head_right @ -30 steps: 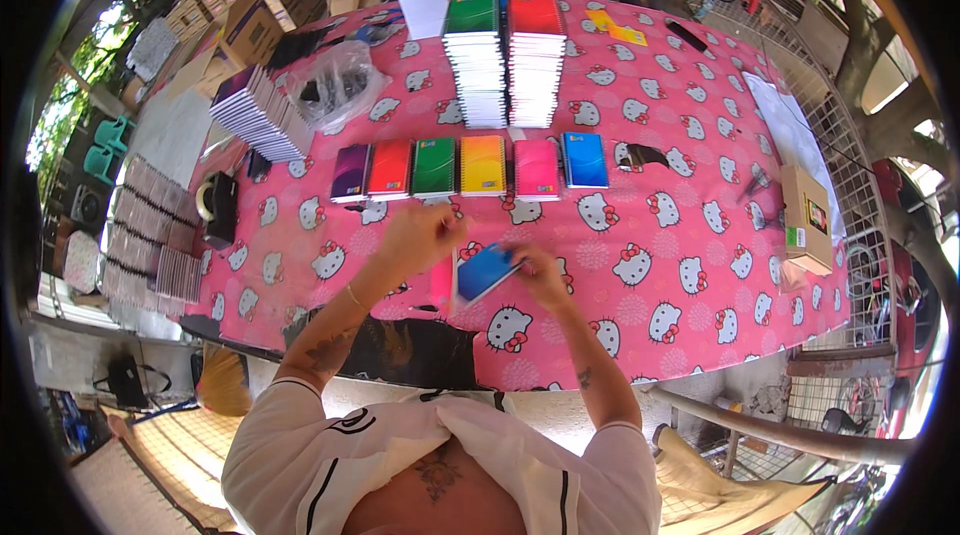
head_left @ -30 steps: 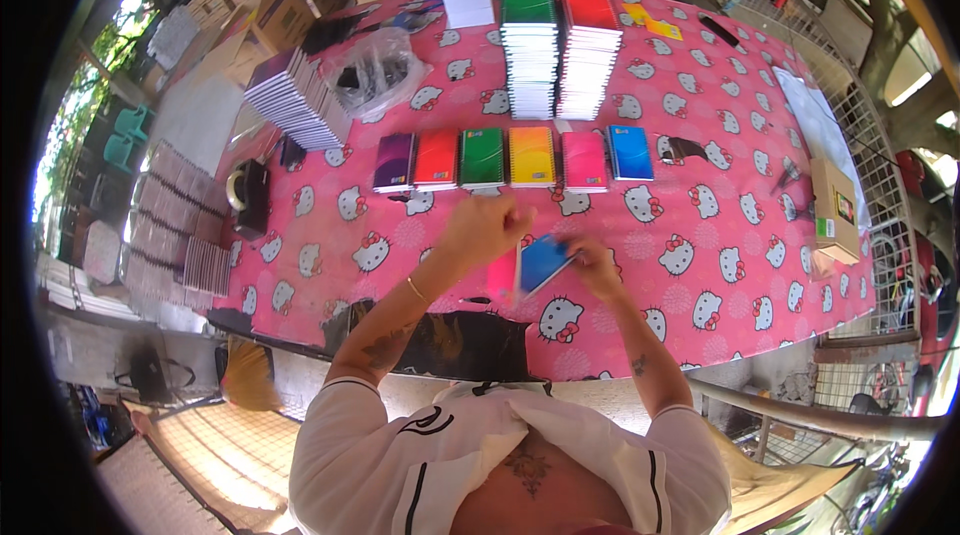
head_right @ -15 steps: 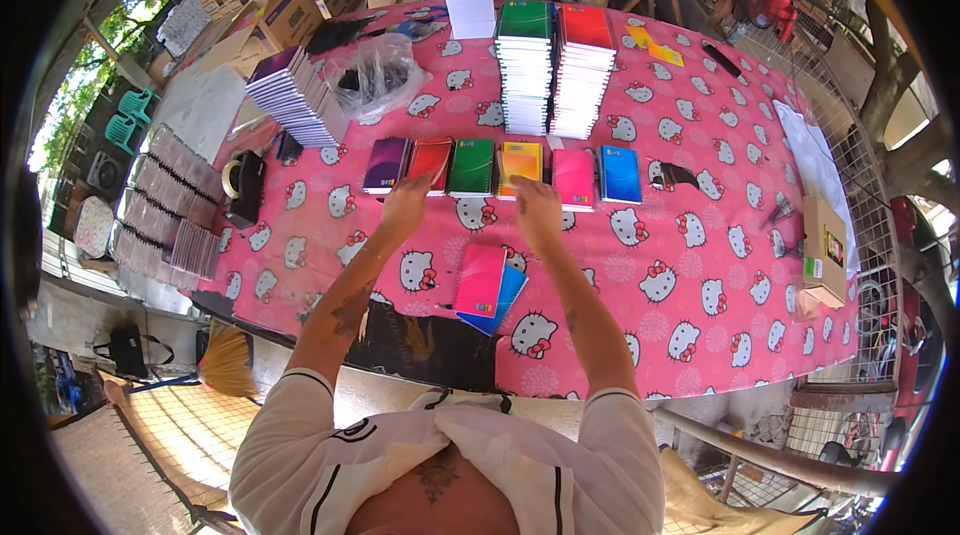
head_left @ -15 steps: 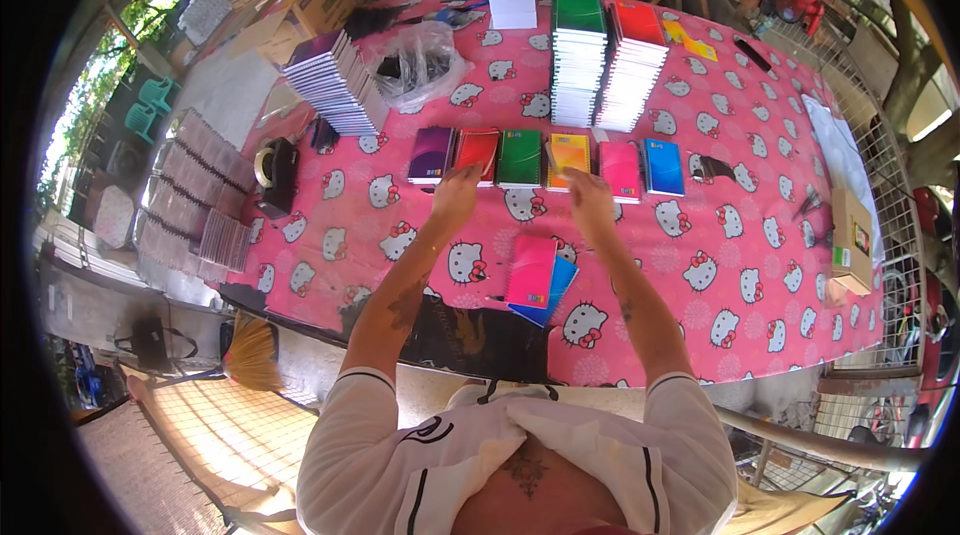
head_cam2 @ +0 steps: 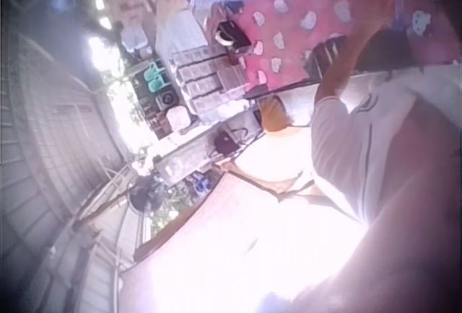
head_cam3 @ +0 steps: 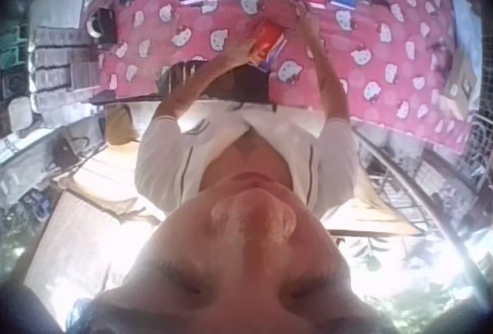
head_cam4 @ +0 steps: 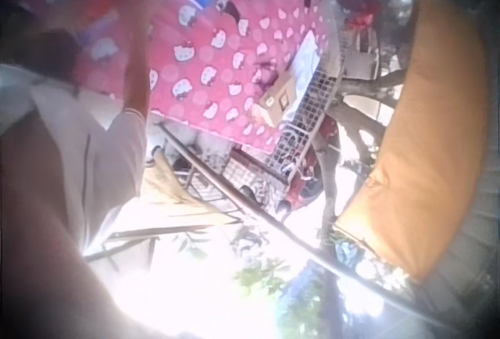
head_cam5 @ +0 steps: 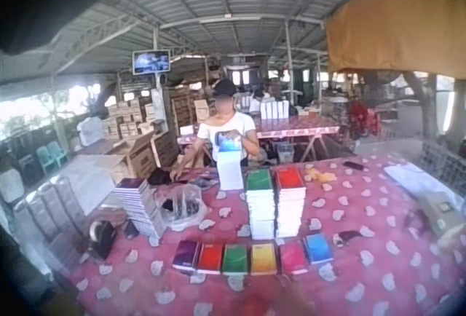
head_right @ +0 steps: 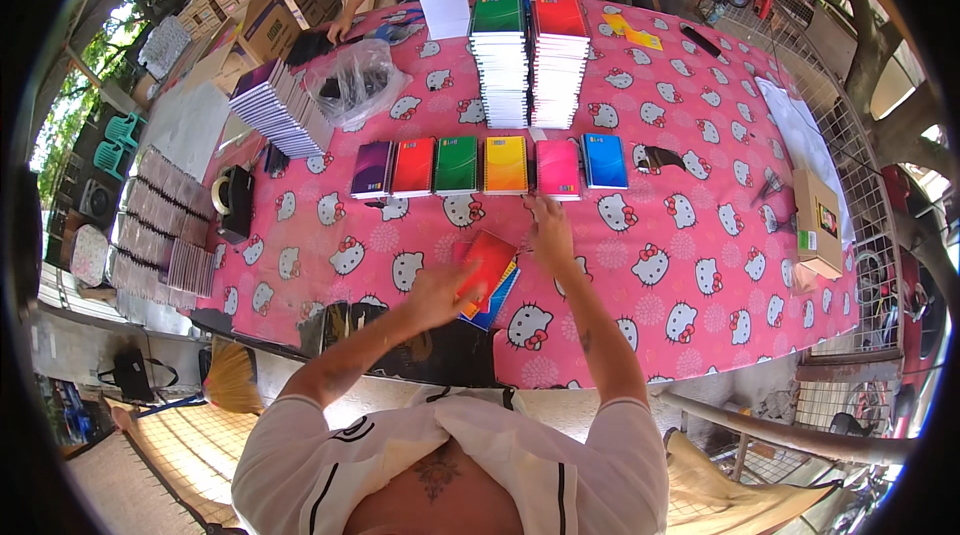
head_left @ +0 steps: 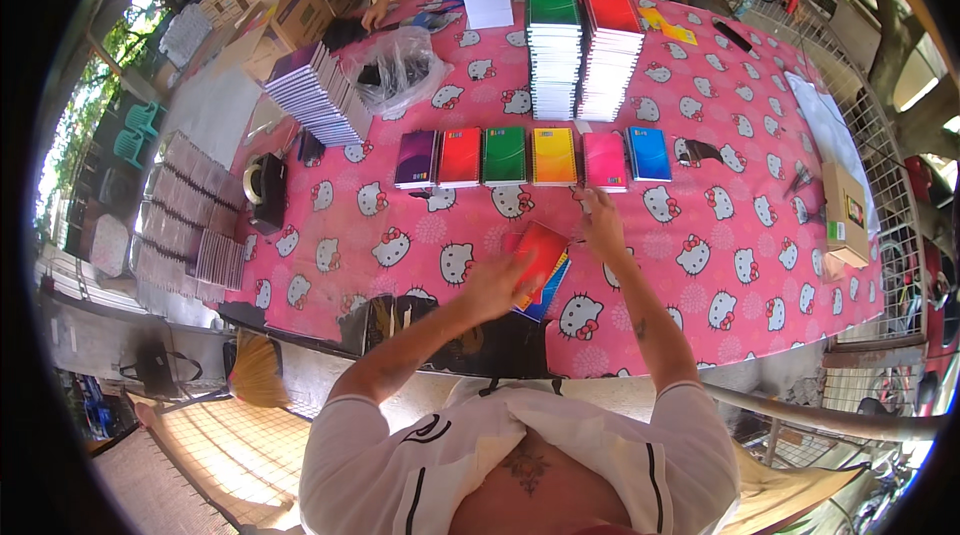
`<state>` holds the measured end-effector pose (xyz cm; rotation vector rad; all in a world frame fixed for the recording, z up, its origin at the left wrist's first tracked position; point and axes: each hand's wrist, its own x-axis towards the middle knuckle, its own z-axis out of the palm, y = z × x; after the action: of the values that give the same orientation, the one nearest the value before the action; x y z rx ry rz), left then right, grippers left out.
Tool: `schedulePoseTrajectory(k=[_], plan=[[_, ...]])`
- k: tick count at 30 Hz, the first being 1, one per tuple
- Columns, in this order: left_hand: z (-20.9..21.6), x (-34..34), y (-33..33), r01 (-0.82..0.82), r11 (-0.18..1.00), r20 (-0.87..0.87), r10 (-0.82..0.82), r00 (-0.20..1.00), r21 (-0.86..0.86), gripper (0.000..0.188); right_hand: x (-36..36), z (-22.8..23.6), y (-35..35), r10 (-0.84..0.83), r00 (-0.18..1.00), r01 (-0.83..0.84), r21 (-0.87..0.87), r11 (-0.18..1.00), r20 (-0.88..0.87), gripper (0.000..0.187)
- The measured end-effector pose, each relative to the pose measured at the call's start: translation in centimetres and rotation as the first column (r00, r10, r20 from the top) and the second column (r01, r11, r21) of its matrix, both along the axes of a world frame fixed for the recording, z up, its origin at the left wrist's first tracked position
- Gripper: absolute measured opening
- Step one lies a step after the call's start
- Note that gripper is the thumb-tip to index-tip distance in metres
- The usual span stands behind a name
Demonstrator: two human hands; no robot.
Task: The person selects several colorful notebooks from a row on a table, stacks them together, and then places the stack into a plastic sleeve, using a piece of adhesive tape to seal the bag.
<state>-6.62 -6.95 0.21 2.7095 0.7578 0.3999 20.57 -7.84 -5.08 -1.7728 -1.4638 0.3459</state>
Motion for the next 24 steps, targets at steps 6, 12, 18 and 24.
schedulePoseTrajectory(k=[6, 12, 18, 24], plan=[[-3.4, 5.6, 14.3, -0.203, 0.845, 0.276, 0.069, 0.959, 0.494, 0.047, -0.2, -0.6, 6.8, -0.052, 0.829, -0.07, 0.196, 0.978, 0.557, 0.046], [0.6, 3.3, 12.7, -0.24, 0.958, 0.353, 0.173, 0.92, 0.156, 0.037, -2.8, 4.8, 2.0, -0.019, 0.922, -0.076, 0.23, 0.97, 0.388, 0.029], [10.5, 2.5, 3.8, -0.223, 0.972, -0.033, 0.221, 0.975, -0.071, 0.027, -8.1, 2.9, -8.0, 0.303, 0.949, -0.301, -0.042, 0.953, 0.082, 0.023], [0.2, 7.3, 5.4, -0.201, 0.951, -0.005, 0.205, 0.979, -0.235, 0.034, 1.9, 1.1, 1.8, -0.37, 0.799, 0.223, 0.338, 0.914, 0.474, 0.041]])
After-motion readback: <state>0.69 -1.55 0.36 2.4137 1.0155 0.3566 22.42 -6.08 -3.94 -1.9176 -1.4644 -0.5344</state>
